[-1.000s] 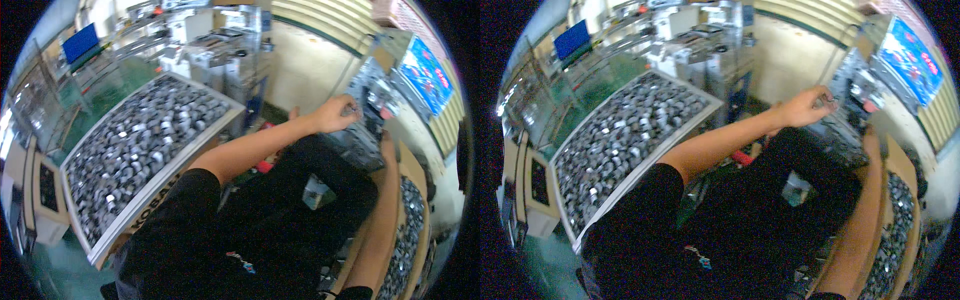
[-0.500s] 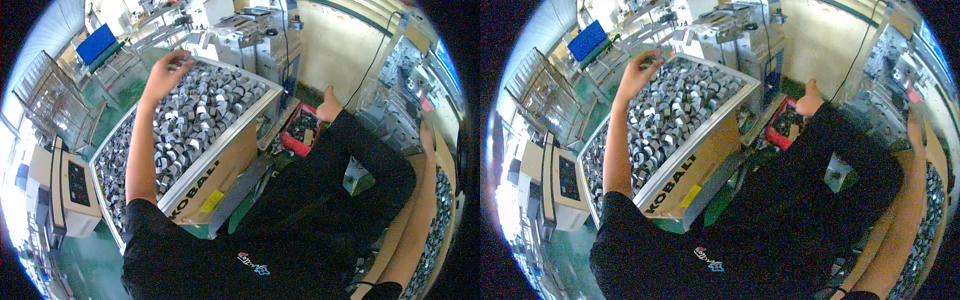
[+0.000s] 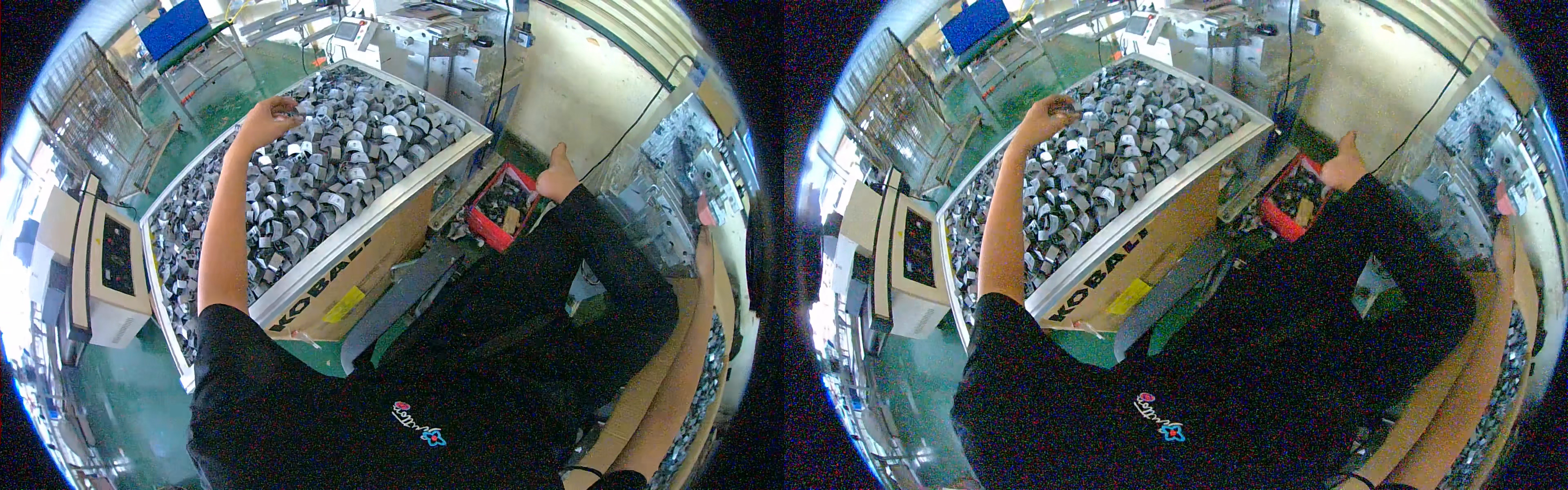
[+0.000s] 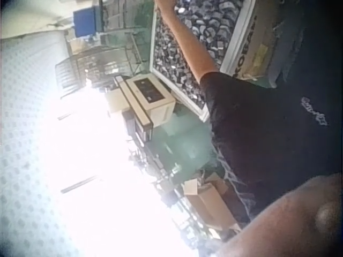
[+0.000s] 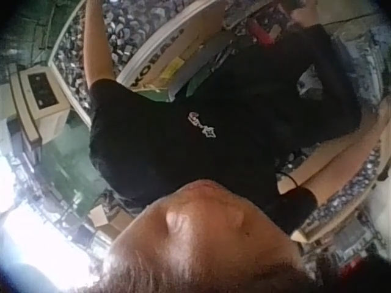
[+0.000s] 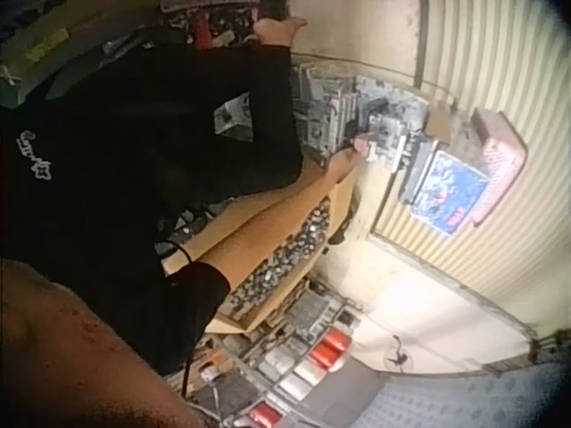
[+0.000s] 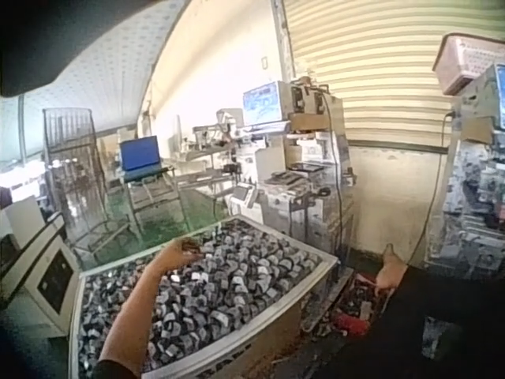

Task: Picking up small grey components, placing them onto a pad printing machine for marking, and then sorting them.

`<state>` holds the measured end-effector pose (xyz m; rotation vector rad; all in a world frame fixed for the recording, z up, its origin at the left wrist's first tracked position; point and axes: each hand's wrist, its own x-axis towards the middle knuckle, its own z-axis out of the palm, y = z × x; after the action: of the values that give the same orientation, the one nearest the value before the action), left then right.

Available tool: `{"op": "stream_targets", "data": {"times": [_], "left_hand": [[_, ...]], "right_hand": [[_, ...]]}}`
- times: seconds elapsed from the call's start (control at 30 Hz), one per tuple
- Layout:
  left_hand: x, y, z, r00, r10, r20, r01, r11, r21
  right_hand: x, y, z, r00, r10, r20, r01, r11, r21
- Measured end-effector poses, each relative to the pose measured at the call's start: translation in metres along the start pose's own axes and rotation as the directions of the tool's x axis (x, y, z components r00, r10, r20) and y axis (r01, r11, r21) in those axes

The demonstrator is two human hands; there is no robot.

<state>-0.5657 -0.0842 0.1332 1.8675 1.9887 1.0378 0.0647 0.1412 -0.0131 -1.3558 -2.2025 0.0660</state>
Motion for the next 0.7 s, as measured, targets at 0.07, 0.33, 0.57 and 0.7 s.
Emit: {"op": "stream_targets", "data": {"times": [0.07, 0.33, 0.57, 0.7], "left_hand": [[0.001, -0.009, 0.005, 0.999, 0.030, -0.025, -0.025, 0.986, 0.167], [-0.006, -0.017, 0.006, 0.994, -0.105, 0.043, 0.093, 0.969, 0.227], [0.010, -0.024, 0.017, 0.991, -0.012, 0.133, -0.004, 0.993, 0.115], [-0.011, -0.029, 0.001, 0.999, 0.008, -0.038, -0.003, 0.990, 0.142]], "right_hand": [[0.001, -0.010, -0.005, 0.995, -0.050, 0.085, 0.056, 0.996, -0.064], [0.000, -0.017, 0.007, 0.984, -0.171, 0.056, 0.179, 0.966, -0.185], [0.025, 0.113, 0.076, 0.931, -0.203, 0.304, 0.332, 0.817, -0.471], [0.031, 0.075, 0.102, 0.932, -0.288, 0.219, 0.350, 0.874, -0.338]]}}
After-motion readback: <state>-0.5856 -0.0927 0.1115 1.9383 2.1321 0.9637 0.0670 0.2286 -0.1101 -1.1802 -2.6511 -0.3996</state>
